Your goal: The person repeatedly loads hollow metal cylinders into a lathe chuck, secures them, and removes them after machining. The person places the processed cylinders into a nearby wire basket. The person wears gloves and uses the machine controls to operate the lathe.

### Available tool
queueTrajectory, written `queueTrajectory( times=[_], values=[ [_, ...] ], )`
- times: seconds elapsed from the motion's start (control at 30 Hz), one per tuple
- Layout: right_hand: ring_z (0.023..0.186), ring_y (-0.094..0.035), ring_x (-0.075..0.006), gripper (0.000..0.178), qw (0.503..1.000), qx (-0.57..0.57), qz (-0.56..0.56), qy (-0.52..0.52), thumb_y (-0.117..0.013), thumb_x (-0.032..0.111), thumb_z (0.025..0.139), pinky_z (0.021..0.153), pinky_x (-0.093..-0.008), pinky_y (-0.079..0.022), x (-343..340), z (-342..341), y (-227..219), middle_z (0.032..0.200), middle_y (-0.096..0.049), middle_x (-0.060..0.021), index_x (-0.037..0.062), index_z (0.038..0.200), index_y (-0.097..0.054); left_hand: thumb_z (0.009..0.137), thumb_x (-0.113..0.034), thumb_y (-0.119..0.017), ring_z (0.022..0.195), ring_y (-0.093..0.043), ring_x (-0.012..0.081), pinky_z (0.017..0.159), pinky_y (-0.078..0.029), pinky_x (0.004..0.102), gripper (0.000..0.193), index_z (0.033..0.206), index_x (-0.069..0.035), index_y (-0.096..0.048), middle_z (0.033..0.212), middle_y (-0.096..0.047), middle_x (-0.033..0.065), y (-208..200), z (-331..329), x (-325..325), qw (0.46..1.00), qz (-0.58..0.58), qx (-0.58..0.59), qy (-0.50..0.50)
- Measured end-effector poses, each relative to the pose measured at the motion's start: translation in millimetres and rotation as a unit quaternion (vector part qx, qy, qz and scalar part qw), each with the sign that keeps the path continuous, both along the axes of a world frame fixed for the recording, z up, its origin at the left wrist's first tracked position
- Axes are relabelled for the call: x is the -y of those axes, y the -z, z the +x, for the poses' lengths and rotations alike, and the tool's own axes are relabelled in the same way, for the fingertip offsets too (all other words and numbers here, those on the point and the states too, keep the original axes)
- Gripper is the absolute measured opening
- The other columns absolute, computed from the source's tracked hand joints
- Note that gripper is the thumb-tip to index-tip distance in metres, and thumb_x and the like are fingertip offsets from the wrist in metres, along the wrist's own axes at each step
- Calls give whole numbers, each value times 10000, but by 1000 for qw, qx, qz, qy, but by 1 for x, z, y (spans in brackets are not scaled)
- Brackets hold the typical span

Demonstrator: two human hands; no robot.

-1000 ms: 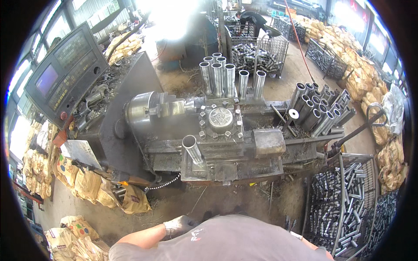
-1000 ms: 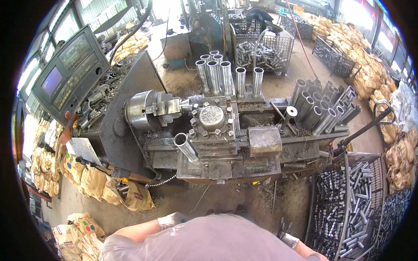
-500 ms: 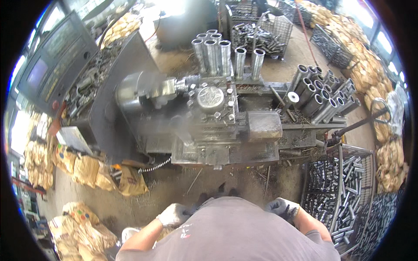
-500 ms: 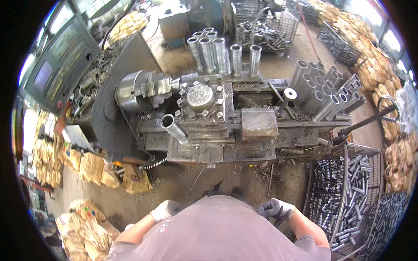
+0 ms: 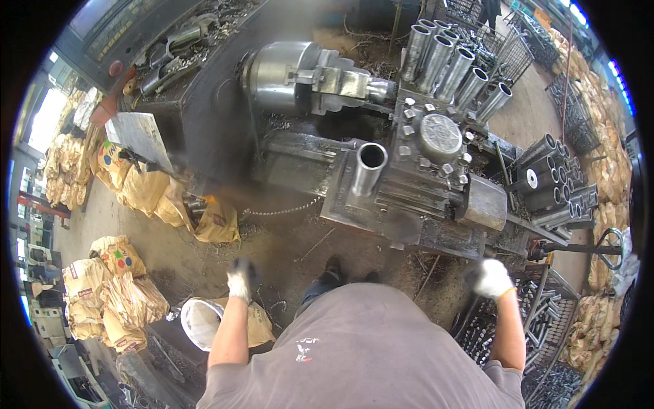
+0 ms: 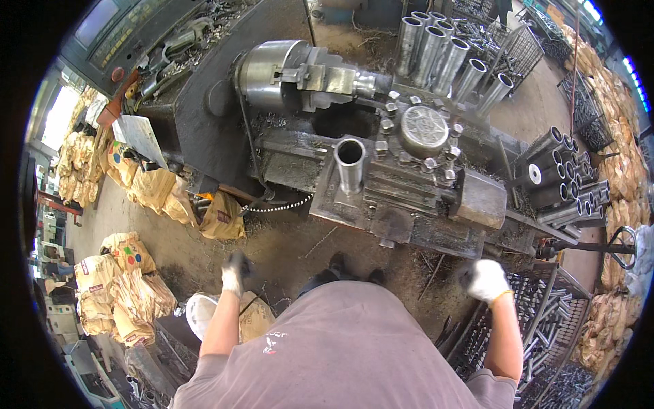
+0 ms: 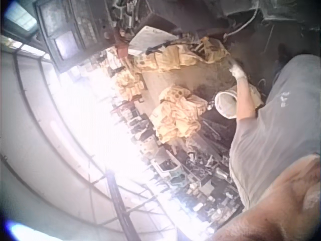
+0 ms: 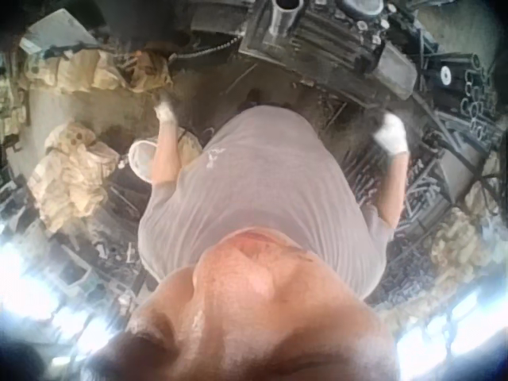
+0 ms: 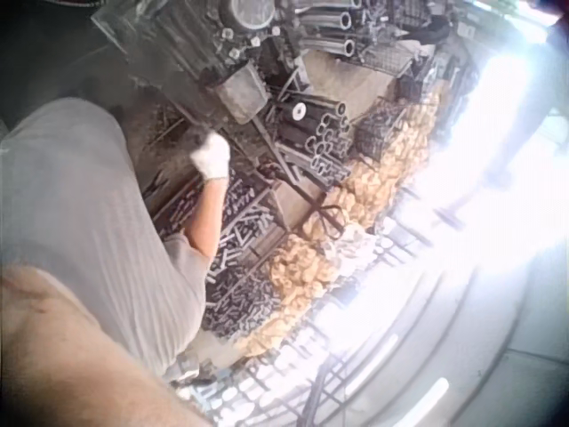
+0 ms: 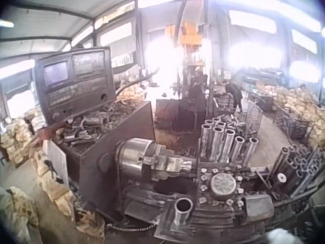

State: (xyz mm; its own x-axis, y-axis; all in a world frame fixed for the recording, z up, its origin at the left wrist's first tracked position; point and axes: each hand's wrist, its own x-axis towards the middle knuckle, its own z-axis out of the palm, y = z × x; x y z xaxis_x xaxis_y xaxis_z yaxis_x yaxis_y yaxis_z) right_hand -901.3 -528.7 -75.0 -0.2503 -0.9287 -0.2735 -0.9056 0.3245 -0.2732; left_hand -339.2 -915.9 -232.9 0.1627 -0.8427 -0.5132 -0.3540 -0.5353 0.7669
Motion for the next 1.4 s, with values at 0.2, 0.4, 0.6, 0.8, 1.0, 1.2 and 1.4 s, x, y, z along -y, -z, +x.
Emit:
queueTrajectory(
  times=[0.2, 0.4, 0.6, 0.8, 1.0, 1.2, 1.4],
  values=[
    [858, -789, -302, 138, 959, 97, -261, 56, -767, -34, 857, 776, -371, -620, 138, 66, -170, 990, -802, -166, 2, 990, -779, 1079, -517, -549, 772, -735, 308, 684, -589, 461, 539, 1262, -23, -662, 1036, -743, 209, 56, 28, 134, 947, -273, 102, -139],
    [879, -783, -316, 143, 935, 64, -347, -27, -795, 39, 872, 794, -386, -620, 220, 54, -194, 1002, -798, -145, 22, 1014, -797, 1133, -396, -526, 1228, -688, 351, 1091, -520, 431, 604, 1506, 79, -546, 1364, -695, 283, 62, 44, 192, 907, -365, 208, -18],
    [909, -782, -346, 147, 928, 84, -354, -76, -786, 115, 898, 806, -407, -623, 268, 19, -199, 998, -797, -156, 55, 1031, -805, 1113, -455, -494, 986, -723, 423, 882, -561, 494, 559, 1323, 28, -682, 1163, -769, 236, 16, 17, 184, 914, -376, 145, -37],
    [846, -795, -318, 154, 934, 98, -337, -61, -745, 135, 906, 772, -390, -625, 301, -34, -203, 947, -804, -165, 46, 1006, -821, 1105, -505, -548, 672, -620, 173, 533, -473, 319, 547, 1225, 2, -716, 1031, -727, 119, 21, 31, 207, 938, -183, -255, -150],
    [817, -793, -306, 248, 957, 93, -275, -7, -716, 238, 935, 790, -394, -627, 347, -135, -161, 969, -822, -142, 51, 1047, -834, 1113, -495, -539, 596, -509, 128, 494, -398, 318, 381, 1005, -138, -618, 729, -540, 2, -13, -12, 180, 956, -243, -81, -145],
    [776, -780, -386, 305, 968, -119, -164, -147, -729, 311, 865, 734, -456, -640, 398, -214, -8, 906, -802, -195, 58, 1003, -830, 1070, -422, -638, 691, -611, 172, 583, -485, 342, 294, 1061, -128, -659, 812, -638, 16, 2, -64, 124, 965, -182, -157, -108],
    [950, -801, -376, 271, 945, -238, 212, -71, -676, 187, 841, 822, -471, -642, 339, -226, -24, 1057, -807, -223, 30, 1002, -828, 871, -395, -775, 1063, -741, 425, 929, -588, 536, 778, 1499, -3, -536, 1375, -655, 276, 17, -207, 73, 740, -319, 376, 457]
  ],
)
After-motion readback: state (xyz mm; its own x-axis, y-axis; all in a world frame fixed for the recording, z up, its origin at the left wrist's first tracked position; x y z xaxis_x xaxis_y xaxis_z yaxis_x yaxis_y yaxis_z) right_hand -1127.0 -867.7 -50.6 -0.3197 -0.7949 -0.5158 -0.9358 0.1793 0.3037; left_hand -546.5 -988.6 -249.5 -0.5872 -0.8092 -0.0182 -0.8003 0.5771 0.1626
